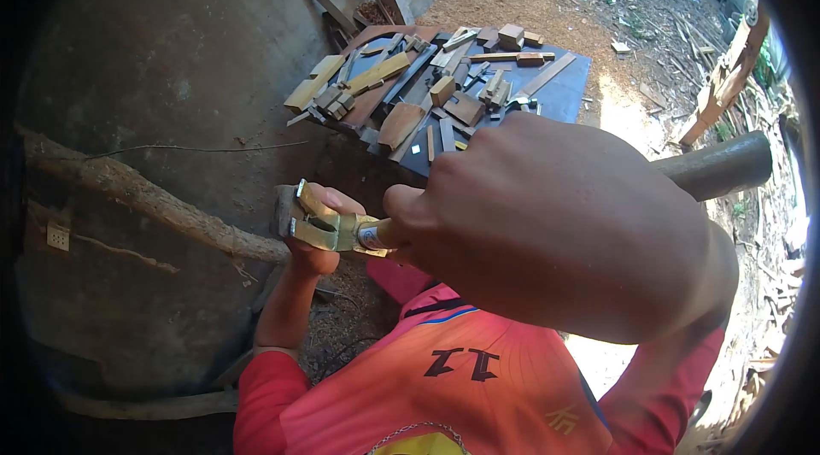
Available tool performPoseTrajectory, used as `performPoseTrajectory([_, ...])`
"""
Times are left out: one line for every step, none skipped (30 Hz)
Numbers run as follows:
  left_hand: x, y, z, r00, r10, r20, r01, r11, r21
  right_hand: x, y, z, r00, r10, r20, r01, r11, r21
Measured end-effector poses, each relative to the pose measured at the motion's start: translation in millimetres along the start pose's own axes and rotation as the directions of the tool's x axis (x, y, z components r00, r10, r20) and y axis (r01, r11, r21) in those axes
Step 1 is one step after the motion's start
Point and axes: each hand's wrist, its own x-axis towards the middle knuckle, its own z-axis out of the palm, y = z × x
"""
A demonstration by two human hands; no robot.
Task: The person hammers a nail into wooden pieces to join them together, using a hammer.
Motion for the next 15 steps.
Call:
performPoseTrajectory([6.8,4.5,1.3,1.0,0.005,0.001,-0.005,1.0,-0.018,-1.0,2.5,1.4,1.0,-0.02,-0.023,0.02,1.0,0.009])
performPoseTrajectory([14.0,9.5,2.8,1.0,0.01,0.001,-0.009,0.999,-0.036,-0.8,3.9,1.2,1.0,-0.007,-0.009,0.007,1.0,-0.005])
performPoseTrajectory([23.3,22.4,4.3,1.0,0.008,0.003,-0.008,1.0,-0.005,0.7,3.0,0.7,1.0,0.005,0.008,-0.005,1.0,-0.019])
performPoseTrajectory([25.1,25.6,5.7,1.0,-0.015,-0.002,0.015,1.0,0.008,2.5,3.8,0.6,1.0,0.012,0.024,-0.012,0.999,-0.031])
performPoseTrajectory([26.7,29.0,7.0,0.999,-0.038,-0.007,0.038,0.999,0.021,4.7,5.7,0.0,0.999,0.017,0.029,-0.016,0.999,-0.034])
performPoseTrajectory([22.8,29.6,8.0,0.996,-0.083,-0.016,0.083,0.996,0.012,6.9,7.1,-0.1,0.999,0.02,0.037,-0.019,0.999,-0.034])
performPoseTrajectory([21.4,28.1,9.6,0.994,-0.1,-0.036,0.099,0.995,-0.013,8.9,8.1,1.1,0.999,0.021,0.046,-0.02,0.999,-0.033])
performPoseTrajectory([19.9,26.7,11.2,0.992,-0.116,-0.056,0.114,0.993,-0.038,10.3,9.9,5.6,1.0,0.015,0.01,-0.015,1.0,-0.023])
performPoseTrajectory([18.4,25.2,12.8,0.988,-0.133,-0.077,0.128,0.99,-0.064,11.5,12.8,13.0,1.0,0.009,-0.025,-0.01,1.0,-0.014])
performPoseTrajectory([15.8,20.2,10.6,0.986,-0.15,-0.07,0.145,0.987,-0.062,13.7,15.3,18.4,0.998,0.002,-0.058,-0.002,1.0,-0.003])
performPoseTrajectory([11.7,18.9,8.9,0.979,-0.196,-0.057,0.189,0.976,-0.112,16.4,16.3,21.2,0.999,0.002,-0.054,-0.001,1.0,0.014])
performPoseTrajectory([7.7,17.6,7.3,0.969,-0.242,-0.043,0.233,0.959,-0.16,19.8,17.9,23.5,0.999,0.002,-0.049,-0.001,0.999,0.034])
performPoseTrajectory([3.7,16.3,5.6,0.957,-0.288,-0.029,0.276,0.939,-0.207,22.8,18.8,26.5,0.999,0.005,-0.044,-0.003,0.999,0.052])
performPoseTrajectory([0.6,12.9,5.2,0.95,-0.313,0.009,0.3,0.9,-0.317,25.7,20.2,30.7,0.999,-0.004,-0.053,0.005,0.999,0.032])
performPoseTrajectory([7.1,13.6,7.8,0.962,-0.274,0.011,0.264,0.914,-0.307,28.0,21.1,32.8,0.998,-0.011,-0.055,0.013,0.999,0.034])
